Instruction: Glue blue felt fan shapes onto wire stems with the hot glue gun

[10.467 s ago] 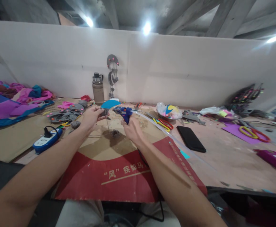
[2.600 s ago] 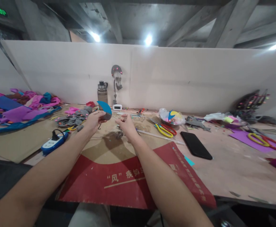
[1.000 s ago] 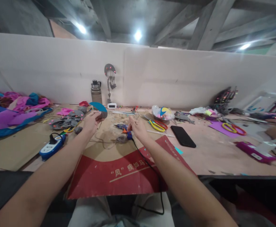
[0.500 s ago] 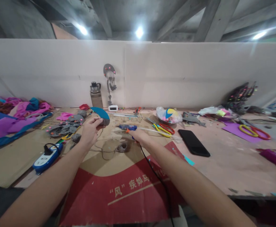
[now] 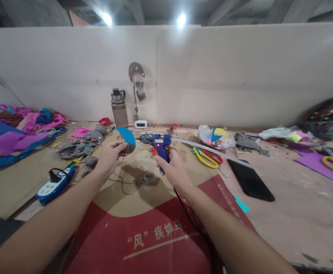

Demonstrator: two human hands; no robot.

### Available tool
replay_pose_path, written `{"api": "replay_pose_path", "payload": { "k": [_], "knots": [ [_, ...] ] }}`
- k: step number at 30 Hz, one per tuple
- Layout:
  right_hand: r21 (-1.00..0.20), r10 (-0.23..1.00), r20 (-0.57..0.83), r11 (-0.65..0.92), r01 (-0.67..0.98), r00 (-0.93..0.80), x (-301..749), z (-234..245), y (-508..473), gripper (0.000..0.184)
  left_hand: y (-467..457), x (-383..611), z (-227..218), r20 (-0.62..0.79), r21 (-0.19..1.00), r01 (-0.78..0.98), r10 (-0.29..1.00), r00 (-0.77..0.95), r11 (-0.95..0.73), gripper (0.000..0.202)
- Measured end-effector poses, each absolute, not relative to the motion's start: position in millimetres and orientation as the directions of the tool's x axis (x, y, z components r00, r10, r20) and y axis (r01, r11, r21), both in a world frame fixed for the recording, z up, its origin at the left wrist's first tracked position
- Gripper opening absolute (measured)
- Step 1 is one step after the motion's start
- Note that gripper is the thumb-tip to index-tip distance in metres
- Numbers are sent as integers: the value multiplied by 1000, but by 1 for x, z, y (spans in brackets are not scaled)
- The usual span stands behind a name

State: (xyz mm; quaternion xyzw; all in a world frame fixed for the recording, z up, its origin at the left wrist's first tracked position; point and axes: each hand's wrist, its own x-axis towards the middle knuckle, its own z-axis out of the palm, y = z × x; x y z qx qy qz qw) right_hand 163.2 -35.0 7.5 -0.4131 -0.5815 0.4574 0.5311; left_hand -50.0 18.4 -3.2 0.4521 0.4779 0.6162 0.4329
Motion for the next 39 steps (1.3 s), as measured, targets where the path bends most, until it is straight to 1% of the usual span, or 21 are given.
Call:
{"api": "replay_pose_path", "payload": {
  "k": [2,4,7,11,16,21,25,29,33,39],
  "knots": [
    [-949,953,286,296,110,-98,163,4,-38,30,16,-47,-1,139,984,-78,968,-210,-158,24],
    [-903,928,358,372,217,-100,163,1,-40,27,13,-44,-1,135,987,-60,971,-196,-150,23],
    [-831,884,445,467,302,-143,161,-1,-42,25,12,-42,-2,126,991,-28,975,-183,-133,22],
    [-813,878,435,478,331,-200,160,-3,-43,27,11,-41,-5,126,992,23,978,-167,-124,22],
    [-778,872,441,489,394,-212,160,-5,-43,27,9,-40,-5,132,990,73,980,-147,-123,22],
    [-755,862,452,507,415,-229,160,-7,-44,23,8,-40,-5,150,985,108,982,-118,-137,22],
    [-749,864,449,503,432,-227,159,-10,-43,23,7,-39,-4,144,983,129,983,-110,-130,23],
    [-753,877,423,480,450,-229,157,-10,-43,21,6,-37,-3,130,983,141,986,-104,-114,22],
    [-729,874,431,484,483,-225,157,-8,-44,20,5,-37,-1,140,980,156,983,-122,-120,22],
    [-683,866,452,491,542,-215,159,-6,-44,17,5,-39,3,152,984,112,977,-150,-136,24]
  ]
}}
